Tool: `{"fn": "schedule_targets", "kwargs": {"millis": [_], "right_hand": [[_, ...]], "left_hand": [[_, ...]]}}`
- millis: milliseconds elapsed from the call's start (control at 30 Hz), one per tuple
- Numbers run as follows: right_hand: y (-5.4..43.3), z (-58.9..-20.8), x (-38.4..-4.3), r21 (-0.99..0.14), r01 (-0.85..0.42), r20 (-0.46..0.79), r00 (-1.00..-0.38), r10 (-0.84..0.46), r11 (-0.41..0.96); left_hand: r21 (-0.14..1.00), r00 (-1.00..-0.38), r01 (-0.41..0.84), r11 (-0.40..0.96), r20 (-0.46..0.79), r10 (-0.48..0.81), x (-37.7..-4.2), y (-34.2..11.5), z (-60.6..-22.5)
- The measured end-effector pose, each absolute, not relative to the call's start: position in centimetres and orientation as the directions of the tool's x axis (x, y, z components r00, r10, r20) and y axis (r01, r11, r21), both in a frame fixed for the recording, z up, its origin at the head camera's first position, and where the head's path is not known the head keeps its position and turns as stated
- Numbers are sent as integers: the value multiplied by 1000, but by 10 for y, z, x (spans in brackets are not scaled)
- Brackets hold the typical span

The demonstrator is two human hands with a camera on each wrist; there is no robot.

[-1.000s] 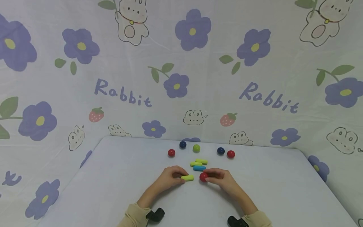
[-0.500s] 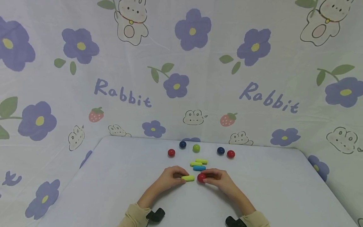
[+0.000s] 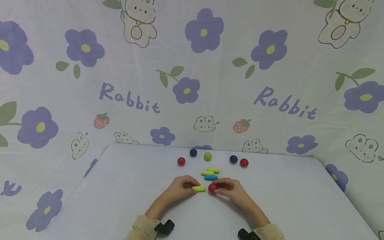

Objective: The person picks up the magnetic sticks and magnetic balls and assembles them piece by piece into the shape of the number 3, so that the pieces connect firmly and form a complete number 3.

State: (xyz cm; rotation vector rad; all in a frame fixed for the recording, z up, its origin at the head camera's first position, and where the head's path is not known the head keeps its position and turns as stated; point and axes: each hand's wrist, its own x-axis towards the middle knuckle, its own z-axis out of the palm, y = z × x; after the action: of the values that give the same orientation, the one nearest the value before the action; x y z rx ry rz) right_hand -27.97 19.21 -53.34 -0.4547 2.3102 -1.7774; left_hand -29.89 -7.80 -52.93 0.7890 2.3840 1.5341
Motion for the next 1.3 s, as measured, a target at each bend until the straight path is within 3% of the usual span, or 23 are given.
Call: {"fn": "schedule_targets", "kwargs": {"millis": [1300], "right_hand": [[188,-532,-275,-960,-152,52,-922,-384,235]], "left_hand": [[892,-810,345,293,125,572,-302,-77,-538]]}}
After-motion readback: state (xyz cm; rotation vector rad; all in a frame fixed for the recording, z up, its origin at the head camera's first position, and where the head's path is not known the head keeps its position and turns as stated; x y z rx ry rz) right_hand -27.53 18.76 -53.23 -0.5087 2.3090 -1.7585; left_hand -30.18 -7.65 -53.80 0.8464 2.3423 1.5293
